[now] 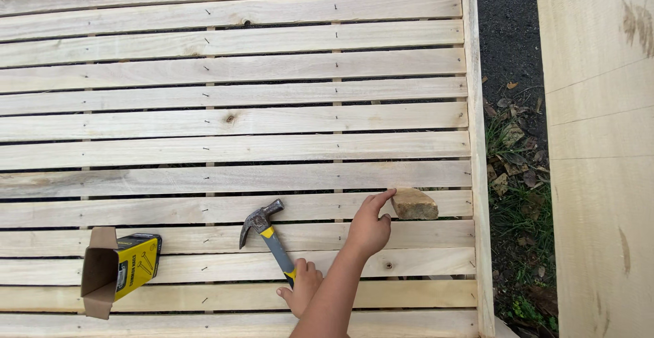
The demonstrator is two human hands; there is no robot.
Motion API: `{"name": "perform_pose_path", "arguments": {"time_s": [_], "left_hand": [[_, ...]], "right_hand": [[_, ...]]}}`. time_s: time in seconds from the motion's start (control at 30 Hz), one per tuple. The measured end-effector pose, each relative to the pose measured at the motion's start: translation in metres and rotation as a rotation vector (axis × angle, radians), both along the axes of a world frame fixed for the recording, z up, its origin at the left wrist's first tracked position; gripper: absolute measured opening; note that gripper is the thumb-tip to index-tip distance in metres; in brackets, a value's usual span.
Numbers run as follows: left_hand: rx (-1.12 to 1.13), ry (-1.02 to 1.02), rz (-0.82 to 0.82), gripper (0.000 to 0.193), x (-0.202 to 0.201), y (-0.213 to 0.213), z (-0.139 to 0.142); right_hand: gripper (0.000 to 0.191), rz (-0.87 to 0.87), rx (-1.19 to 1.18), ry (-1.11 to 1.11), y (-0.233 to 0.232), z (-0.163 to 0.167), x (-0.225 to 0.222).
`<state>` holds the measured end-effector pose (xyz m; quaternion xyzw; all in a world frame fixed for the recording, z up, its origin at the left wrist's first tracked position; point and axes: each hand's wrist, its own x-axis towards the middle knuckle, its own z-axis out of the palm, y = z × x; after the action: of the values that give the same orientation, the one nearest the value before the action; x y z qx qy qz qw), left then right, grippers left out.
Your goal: The person hammers protruding nails flush into the slats of a wooden frame outdoors, using a scrap wood block at times to press or position slats. They take nails from a cardboard nail box, work across different slats, and reposition the frame while hammering.
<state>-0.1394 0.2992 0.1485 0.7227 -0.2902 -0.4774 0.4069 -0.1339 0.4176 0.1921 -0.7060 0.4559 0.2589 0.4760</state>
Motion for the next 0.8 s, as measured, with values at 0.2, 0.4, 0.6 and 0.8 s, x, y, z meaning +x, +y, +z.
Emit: {"name": "perform_pose_path", "arguments": {"time_s": [0.2,0.4,0.6,0.8], "left_hand": [[0.064,-0.049,-0.062,0.065,-0.005,0.006,0.030],[0.025,-0.292,-0.133,0.053,0.015,-0.002,0.058],[-0.259,-0.736,0.234,0.041,0.049,-0.004,0.111],[-0.351,-0.466,0.802,0.026,0.079,0.026,0.107]], "right_hand": [[0.054,0.167,-0.186,0.021,-0.003,0.002,0.017],[0.031,-0.035,-0.153,0.136,-0.011,-0.018,0.027],[0.031,-0.191,-0.085,-0.039,-0.052,0.009,0.023],[0.018,-0.924,0.331,-0.490,-0.122,0.066,-0.033]]}}
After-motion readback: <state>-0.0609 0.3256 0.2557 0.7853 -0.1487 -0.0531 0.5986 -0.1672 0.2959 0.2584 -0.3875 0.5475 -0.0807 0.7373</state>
